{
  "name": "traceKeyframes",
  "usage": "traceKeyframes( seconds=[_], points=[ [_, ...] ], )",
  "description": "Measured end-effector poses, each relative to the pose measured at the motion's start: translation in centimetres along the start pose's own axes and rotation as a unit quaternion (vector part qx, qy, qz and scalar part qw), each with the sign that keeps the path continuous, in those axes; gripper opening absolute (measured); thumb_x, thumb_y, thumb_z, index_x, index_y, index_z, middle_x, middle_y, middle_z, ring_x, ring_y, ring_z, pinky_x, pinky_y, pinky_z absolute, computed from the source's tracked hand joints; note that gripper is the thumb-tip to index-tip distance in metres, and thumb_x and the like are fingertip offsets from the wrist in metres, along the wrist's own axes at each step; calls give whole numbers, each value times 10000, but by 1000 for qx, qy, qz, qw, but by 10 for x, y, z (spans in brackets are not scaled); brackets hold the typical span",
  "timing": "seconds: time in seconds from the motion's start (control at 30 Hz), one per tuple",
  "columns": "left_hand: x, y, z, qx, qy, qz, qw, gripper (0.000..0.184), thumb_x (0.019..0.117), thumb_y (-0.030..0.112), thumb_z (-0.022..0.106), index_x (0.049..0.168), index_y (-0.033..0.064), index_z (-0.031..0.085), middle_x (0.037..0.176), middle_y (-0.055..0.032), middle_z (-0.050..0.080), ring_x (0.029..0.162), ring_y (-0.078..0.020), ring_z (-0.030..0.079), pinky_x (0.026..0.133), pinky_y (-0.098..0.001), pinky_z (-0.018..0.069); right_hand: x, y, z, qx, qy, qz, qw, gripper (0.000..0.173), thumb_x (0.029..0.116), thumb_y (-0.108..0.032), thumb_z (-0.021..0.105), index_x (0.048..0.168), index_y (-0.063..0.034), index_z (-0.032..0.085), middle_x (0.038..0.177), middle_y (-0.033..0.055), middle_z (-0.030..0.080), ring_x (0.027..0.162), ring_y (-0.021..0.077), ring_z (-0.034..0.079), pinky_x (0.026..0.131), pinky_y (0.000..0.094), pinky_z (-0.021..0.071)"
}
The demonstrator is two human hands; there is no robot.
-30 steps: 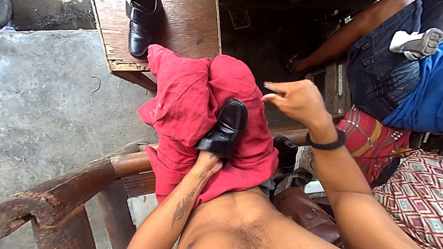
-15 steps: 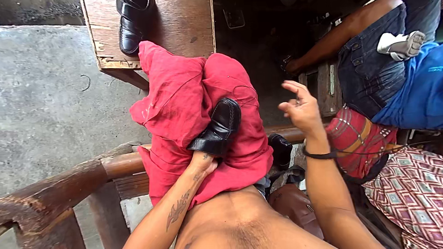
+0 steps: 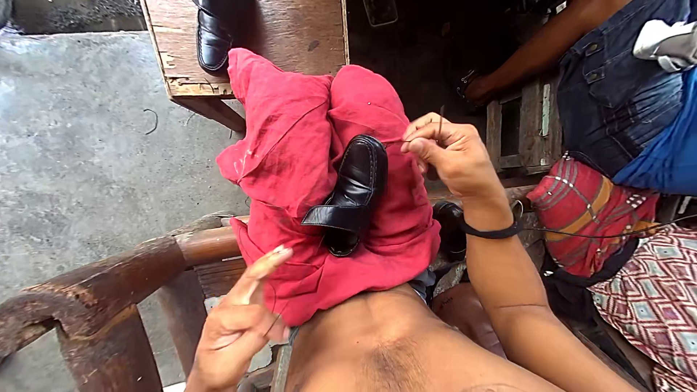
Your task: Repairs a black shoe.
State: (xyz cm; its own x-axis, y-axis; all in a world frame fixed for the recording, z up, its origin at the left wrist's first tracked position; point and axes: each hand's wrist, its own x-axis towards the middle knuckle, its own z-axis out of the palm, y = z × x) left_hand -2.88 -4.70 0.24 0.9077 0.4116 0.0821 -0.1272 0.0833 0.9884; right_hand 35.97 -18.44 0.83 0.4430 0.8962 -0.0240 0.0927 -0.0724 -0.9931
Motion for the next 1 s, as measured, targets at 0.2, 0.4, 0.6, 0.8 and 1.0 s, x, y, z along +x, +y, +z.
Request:
traceKeyframes(
  seconds=[0.2,0.4,0.6,0.8,1.0],
  points=[
    [62,-11,47,-262,142,2,955,230,1011,156,549,912,94,746,891,-45,742,744,-113,694,677,-273,587,0,-8,24,32,95,-40,994,105,1037,-132,575,1039,-63,653,837,-14,671,559,29,544,497,204,482],
    [43,-17,65,414,115,-102,897,301,1030,124,518,1185,18,753,1137,-114,762,1046,-141,732,930,-279,577,-5,9,50,-348,155,-32,924,393,909,-438,769,877,-76,622,832,40,515,674,122,493,574,274,417],
    [5,-24,67,416,100,-82,900,308,1045,178,491,1095,42,763,921,-76,758,838,-98,703,753,-225,549,16,26,57,-345,181,-81,917,330,896,-346,742,753,-83,603,774,28,546,673,112,537,571,281,434],
    [-29,-28,69,397,116,-68,908,298,1048,150,488,1047,3,748,950,-110,770,869,-97,723,781,-215,558,19,30,61,-352,162,-80,919,315,911,-325,723,735,-97,595,780,22,550,682,107,546,578,280,438],
    [-29,-28,66,408,117,-43,904,280,1061,162,507,1081,15,745,906,-107,741,827,-122,690,758,-233,543,19,26,61,-342,148,-69,925,328,923,-350,716,734,-112,593,788,15,543,697,106,547,592,283,444]
  ],
)
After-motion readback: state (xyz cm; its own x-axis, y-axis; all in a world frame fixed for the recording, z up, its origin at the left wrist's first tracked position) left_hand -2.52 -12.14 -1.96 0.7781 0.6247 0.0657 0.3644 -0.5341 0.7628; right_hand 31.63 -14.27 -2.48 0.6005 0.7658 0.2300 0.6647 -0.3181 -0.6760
